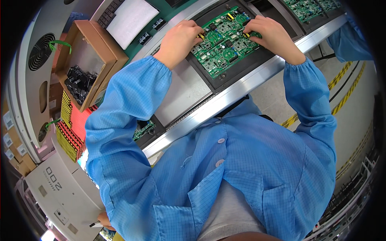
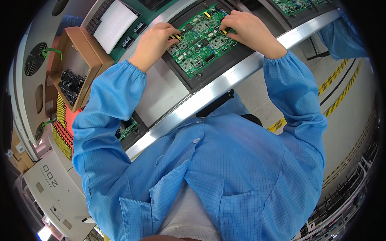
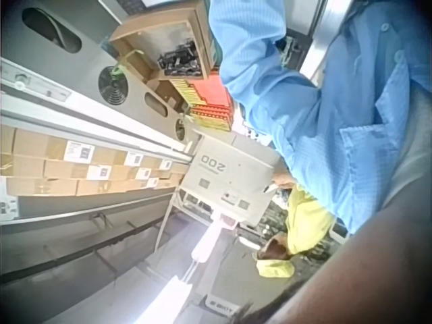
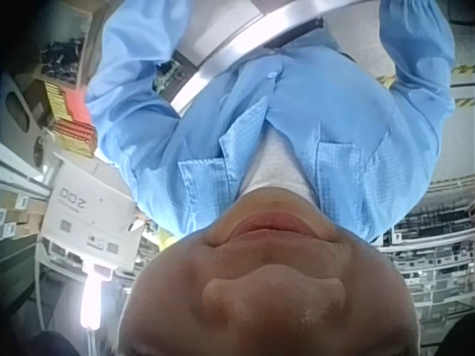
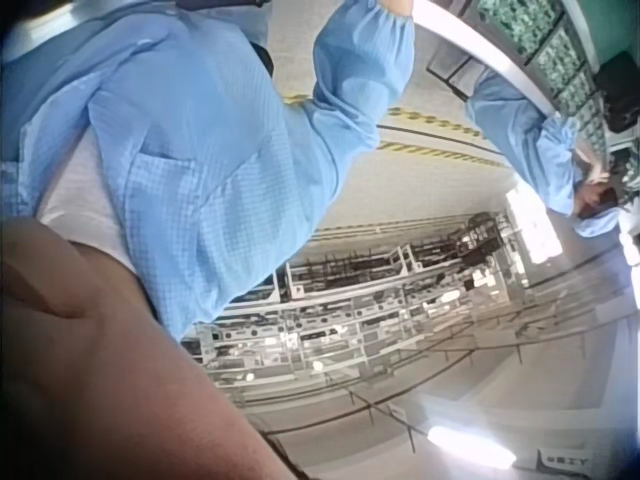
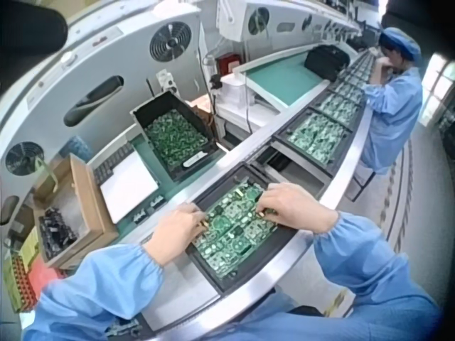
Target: Assembling small electronic components onto printed circuit boards at a manual assembly station on a production line.
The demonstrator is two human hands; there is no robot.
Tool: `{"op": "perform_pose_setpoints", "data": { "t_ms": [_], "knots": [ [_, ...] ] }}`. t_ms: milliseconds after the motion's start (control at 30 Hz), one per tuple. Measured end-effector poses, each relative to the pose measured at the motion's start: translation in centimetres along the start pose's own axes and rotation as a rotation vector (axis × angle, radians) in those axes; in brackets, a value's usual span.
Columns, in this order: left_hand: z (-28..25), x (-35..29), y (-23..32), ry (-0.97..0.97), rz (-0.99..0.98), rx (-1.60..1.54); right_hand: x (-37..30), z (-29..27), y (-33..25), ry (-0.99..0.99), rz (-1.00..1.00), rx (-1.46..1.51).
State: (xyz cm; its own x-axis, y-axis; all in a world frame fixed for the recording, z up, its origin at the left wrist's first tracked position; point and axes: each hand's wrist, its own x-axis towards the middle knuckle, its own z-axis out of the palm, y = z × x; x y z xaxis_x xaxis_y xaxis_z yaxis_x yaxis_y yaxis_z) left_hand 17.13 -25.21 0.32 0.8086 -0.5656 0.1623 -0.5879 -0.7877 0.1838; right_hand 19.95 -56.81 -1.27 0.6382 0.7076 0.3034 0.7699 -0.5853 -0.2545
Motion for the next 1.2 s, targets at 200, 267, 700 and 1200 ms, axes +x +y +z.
{"op": "perform_pose_setpoints", "data": {
  "t_ms": [200,267,700,1200],
  "knots": [
    [-2.6,-1.1,2.2,0.007,-0.046,-0.303,-2.5,-0.2,-0.3,0.335,0.084,0.245],
    [-2.4,-1.6,3.7,-0.047,-0.042,-0.428,-3.3,0.4,-0.9,0.438,0.163,0.293],
    [-0.1,-1.8,5.1,-0.159,0.015,-0.494,-3.3,2.2,-1.0,0.673,0.375,0.319],
    [0.1,-1.6,4.0,-0.160,0.143,-0.252,-2.6,1.5,-1.0,0.615,0.380,0.325]
  ]
}}
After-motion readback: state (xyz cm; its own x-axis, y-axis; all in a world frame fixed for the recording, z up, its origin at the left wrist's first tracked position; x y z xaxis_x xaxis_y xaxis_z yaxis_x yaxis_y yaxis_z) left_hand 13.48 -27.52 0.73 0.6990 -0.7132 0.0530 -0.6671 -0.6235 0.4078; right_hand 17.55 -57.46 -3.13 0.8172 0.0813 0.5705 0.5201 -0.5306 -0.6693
